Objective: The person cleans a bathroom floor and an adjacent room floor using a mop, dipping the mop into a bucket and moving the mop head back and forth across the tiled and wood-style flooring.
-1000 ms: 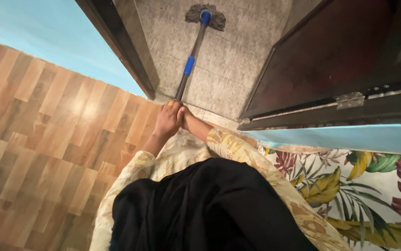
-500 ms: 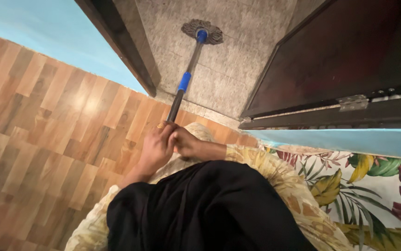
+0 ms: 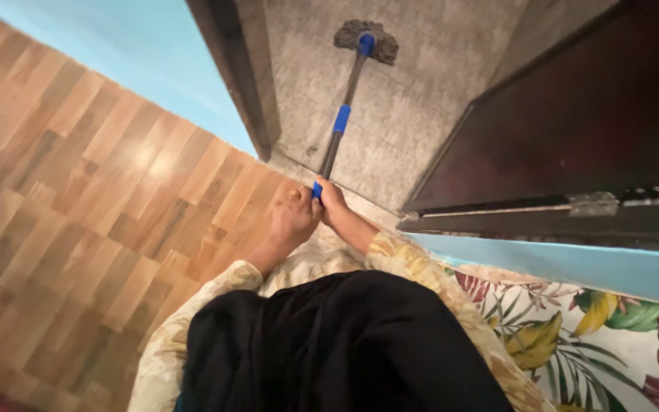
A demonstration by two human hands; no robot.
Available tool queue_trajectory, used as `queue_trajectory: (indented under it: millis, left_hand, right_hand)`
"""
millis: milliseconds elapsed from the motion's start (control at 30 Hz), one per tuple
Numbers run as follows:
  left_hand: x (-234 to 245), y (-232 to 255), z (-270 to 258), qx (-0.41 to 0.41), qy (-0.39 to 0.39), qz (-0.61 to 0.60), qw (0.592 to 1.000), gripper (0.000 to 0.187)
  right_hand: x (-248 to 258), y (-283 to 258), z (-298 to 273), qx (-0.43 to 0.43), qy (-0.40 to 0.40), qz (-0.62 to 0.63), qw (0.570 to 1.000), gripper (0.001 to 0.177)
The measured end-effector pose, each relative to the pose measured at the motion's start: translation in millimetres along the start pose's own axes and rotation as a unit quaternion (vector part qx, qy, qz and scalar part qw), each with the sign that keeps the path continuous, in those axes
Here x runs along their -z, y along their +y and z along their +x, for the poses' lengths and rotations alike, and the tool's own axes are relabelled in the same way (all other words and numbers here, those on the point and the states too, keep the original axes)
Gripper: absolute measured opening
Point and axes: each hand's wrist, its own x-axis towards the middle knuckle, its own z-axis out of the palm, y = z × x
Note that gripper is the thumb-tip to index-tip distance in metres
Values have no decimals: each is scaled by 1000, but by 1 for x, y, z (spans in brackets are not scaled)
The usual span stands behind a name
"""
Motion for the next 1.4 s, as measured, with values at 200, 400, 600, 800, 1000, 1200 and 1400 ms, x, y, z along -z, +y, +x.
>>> queue_trajectory:
  millis: [200,400,600,800,1000,1200,1400]
  left_hand:
    - [56,-17,-36,123,-176,-136,967,65]
    - [86,-50,-60,166,-235,-53,956,54]
    - [-23,-76,-53,180,-148,-63,970,24]
    - [-78,-77,-32,137,-139,50,980,53]
    - [-13,-66,-57,114,-215,18,970,36]
    - [121,-67,-126,205,-296,20,933,52]
    - [105,-75,-127,256,-302,-7,918,73]
  right_hand:
    - [-26,23,-88,-38,-83,-107,990,33]
    - [-56,38,-125,-197,-144,-235,941,33]
    - [-23,49,-64,-151,-64,-200,966,29]
    - [6,18,-31,495,-88,-532,681,58]
    - [-53,-27,-108,555,-224,-683,419,46]
    - [-117,9,-139,407,-425,-716,375,26]
    - [-91,36,-97,401,-403,-731,378,25]
